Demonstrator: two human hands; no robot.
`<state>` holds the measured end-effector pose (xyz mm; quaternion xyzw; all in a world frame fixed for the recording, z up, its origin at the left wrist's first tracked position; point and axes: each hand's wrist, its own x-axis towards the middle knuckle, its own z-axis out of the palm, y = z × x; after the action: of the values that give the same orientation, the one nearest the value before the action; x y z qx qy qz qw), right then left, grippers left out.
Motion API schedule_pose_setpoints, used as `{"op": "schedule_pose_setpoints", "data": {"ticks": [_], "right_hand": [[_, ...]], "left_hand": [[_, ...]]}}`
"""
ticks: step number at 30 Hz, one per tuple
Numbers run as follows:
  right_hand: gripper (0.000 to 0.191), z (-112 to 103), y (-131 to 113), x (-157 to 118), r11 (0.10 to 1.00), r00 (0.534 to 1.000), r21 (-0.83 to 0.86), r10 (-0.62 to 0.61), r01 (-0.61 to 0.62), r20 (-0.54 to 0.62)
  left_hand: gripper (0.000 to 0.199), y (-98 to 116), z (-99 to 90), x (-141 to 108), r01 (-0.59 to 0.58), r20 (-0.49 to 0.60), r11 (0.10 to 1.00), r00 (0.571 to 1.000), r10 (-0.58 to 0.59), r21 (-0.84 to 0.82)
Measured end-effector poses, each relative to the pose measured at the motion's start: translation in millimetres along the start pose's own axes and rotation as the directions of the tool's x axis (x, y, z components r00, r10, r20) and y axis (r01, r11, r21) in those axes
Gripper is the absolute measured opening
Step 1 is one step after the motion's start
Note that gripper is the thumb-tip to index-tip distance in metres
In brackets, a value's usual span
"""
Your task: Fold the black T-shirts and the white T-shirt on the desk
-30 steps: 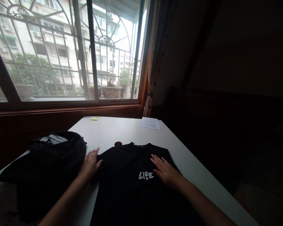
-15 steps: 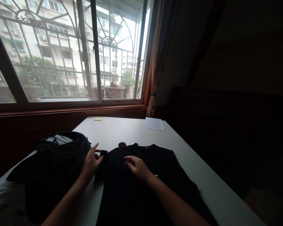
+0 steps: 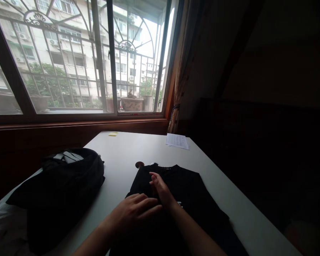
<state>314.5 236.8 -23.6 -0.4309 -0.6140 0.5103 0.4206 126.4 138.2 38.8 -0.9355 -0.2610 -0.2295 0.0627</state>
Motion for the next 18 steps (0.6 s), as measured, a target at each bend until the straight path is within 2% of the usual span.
{"op": "schedule_pose_setpoints", "data": {"ticks": [2, 4, 7, 9, 13, 18], "right_hand": [[0.062, -2, 1, 1, 1.000, 1.000, -0.013, 0.011, -0.011, 0.012], [0.067, -3, 3, 2, 0.998, 1.000, -0.063, -0.013, 0.013, -0.002], [0.059, -4, 6, 3, 0.995, 0.997, -0.092, -0.038, 0.032, -0.063], [0.053, -4, 8, 4, 0.996, 0.994, -0.083, -0.037, 0.028, -0.104], [0.048, -5, 8, 3, 0.996, 0.988, -0.091, -0.028, 0.014, -0.151], [0.046, -8, 6, 3, 0.972, 0.975, -0.236, -0.066, 0.015, -0.212]], "left_hand": [[0.043, 2, -10.0, 0, 0.012, 0.013, 1.000, 1.000, -0.012, -0.023], [0.034, -5, -23.0, -5, 0.139, 0.038, 0.988, 0.990, -0.136, -0.068], [0.029, -25, -40.0, -21, 0.380, 0.128, 0.917, 0.922, -0.365, -0.122], [0.032, -38, -44.3, -32, 0.480, 0.200, 0.862, 0.872, -0.448, -0.164], [0.039, -51, -35.6, -45, 0.570, 0.325, 0.779, 0.812, -0.485, -0.261], [0.026, -52, -23.9, -45, 0.568, 0.402, 0.762, 0.805, -0.436, -0.310]]}}
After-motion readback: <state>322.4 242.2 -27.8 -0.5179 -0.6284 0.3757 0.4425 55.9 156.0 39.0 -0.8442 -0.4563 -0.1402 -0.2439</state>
